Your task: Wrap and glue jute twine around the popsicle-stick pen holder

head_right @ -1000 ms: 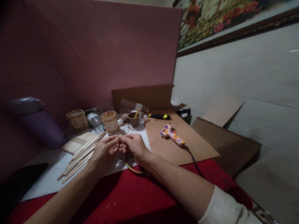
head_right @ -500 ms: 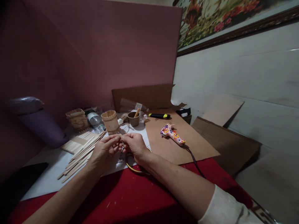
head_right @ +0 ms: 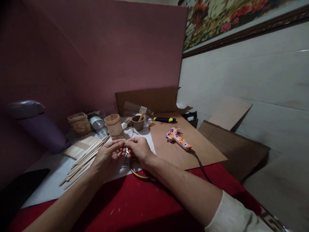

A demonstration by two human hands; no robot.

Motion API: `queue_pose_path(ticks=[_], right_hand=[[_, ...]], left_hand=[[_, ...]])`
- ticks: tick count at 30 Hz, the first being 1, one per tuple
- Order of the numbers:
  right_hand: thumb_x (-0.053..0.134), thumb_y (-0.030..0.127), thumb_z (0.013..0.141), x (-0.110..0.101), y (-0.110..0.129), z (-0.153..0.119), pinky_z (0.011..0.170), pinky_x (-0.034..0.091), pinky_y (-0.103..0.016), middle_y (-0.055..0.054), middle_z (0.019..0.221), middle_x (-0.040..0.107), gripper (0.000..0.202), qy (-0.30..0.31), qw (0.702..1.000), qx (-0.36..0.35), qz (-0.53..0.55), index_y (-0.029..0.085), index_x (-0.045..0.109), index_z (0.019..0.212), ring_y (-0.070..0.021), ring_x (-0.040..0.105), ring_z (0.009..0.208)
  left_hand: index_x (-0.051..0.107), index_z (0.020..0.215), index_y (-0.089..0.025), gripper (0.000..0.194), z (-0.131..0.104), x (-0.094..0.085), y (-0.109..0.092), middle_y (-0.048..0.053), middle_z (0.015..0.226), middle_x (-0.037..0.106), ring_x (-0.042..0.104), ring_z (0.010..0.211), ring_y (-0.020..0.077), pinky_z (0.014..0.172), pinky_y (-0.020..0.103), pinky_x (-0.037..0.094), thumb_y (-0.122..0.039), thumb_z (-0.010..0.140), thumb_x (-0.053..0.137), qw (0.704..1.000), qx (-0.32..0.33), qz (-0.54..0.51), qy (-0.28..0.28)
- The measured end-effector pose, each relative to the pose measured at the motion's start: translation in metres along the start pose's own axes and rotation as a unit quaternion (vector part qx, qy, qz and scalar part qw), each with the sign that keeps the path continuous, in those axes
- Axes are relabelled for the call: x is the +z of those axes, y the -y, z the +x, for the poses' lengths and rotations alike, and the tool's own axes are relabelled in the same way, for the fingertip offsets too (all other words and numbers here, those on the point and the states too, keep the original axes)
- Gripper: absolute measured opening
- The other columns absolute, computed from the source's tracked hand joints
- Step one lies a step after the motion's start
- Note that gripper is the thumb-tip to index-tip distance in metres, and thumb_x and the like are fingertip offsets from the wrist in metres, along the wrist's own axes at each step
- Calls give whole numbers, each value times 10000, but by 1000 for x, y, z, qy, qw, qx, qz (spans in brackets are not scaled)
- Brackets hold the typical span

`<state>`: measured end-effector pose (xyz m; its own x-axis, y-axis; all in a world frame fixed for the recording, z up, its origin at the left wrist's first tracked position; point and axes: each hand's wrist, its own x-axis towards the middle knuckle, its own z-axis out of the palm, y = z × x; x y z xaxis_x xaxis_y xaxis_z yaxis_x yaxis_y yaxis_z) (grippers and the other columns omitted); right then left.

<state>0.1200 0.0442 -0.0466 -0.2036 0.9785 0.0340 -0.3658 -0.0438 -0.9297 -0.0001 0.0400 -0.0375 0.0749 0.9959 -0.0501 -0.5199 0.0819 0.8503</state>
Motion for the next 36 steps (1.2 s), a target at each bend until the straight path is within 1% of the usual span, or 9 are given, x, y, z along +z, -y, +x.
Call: queue_pose_path(ticks=[6, 9, 14, 17, 20, 24, 27, 30, 36], right_hand=[[735, 319, 682, -1, -1, 0, 421, 371, -189, 36, 537, 550, 219, -2, 1000, -4, 0, 133, 620, 693, -57, 450, 439], [725, 314, 686, -1, -1, 1, 422, 371, -193, 42, 524, 540, 209, -4, 1000, -4, -2, 136, 616, 686, -54, 437, 425], [734, 323, 676, -2, 0, 1, 409, 354, -197, 44, 518, 542, 223, -2, 1000, -3, -9, 141, 607, 664, -54, 436, 409], [743, 294, 665, -2, 2, 1, 411, 364, -200, 32, 546, 574, 204, -3, 1000, -6, -17, 140, 609, 662, -59, 458, 420], [736, 260, 674, -3, 2, 1, 412, 375, -202, 32, 540, 575, 175, -1, 1000, -5, -21, 140, 610, 660, -63, 462, 422], [749, 242, 672, -4, 4, 0, 422, 380, -196, 34, 542, 572, 167, 16, 1000, 8, -10, 141, 616, 675, -61, 453, 434], [737, 259, 687, -4, 8, -1, 442, 386, -191, 3, 604, 602, 167, 45, 998, 34, 14, 128, 635, 701, -62, 473, 469], [719, 235, 702, -4, 11, -3, 447, 373, -173, -22, 664, 620, 138, 65, 996, 53, 35, 114, 657, 724, -55, 479, 503], [731, 247, 692, -6, 8, -1, 439, 374, -179, -5, 603, 595, 154, 58, 996, 48, 39, 109, 662, 706, -53, 452, 473]], left_hand=[[676, 724, -50, 145, 0, -1, -1, 64, 597, 660, 588, 490, 118, 456, 213, 502, -84, 600, 743, 1000, 4, 0, 1], [677, 718, -47, 135, -2, 0, -3, 64, 583, 658, 589, 477, 119, 450, 215, 509, -73, 600, 738, 1000, 1, 4, -4], [682, 702, -48, 109, -3, 2, -4, 62, 568, 658, 593, 474, 111, 449, 196, 506, -65, 606, 731, 1000, -1, 11, -10], [681, 683, -47, 98, -2, 2, -4, 63, 542, 651, 594, 462, 116, 447, 200, 508, -65, 602, 732, 1000, -4, 19, -15], [676, 670, -50, 93, -2, 1, -4, 65, 535, 650, 598, 455, 123, 447, 206, 511, -65, 597, 731, 999, -7, 28, -18], [668, 684, -46, 86, -3, 1, -7, 70, 557, 654, 599, 473, 118, 464, 199, 510, -56, 609, 710, 999, -12, 31, -14], [668, 726, -44, 93, -5, 3, -9, 81, 603, 664, 602, 499, 116, 475, 196, 505, -74, 640, 685, 1000, -12, 26, -3], [667, 778, -51, 112, -6, 3, -11, 86, 637, 669, 613, 518, 123, 485, 202, 508, -97, 676, 654, 1000, -13, 21, -6], [663, 751, -53, 96, -7, 3, -9, 88, 661, 662, 612, 552, 122, 510, 205, 509, -120, 683, 651, 1000, -16, 17, 3]])
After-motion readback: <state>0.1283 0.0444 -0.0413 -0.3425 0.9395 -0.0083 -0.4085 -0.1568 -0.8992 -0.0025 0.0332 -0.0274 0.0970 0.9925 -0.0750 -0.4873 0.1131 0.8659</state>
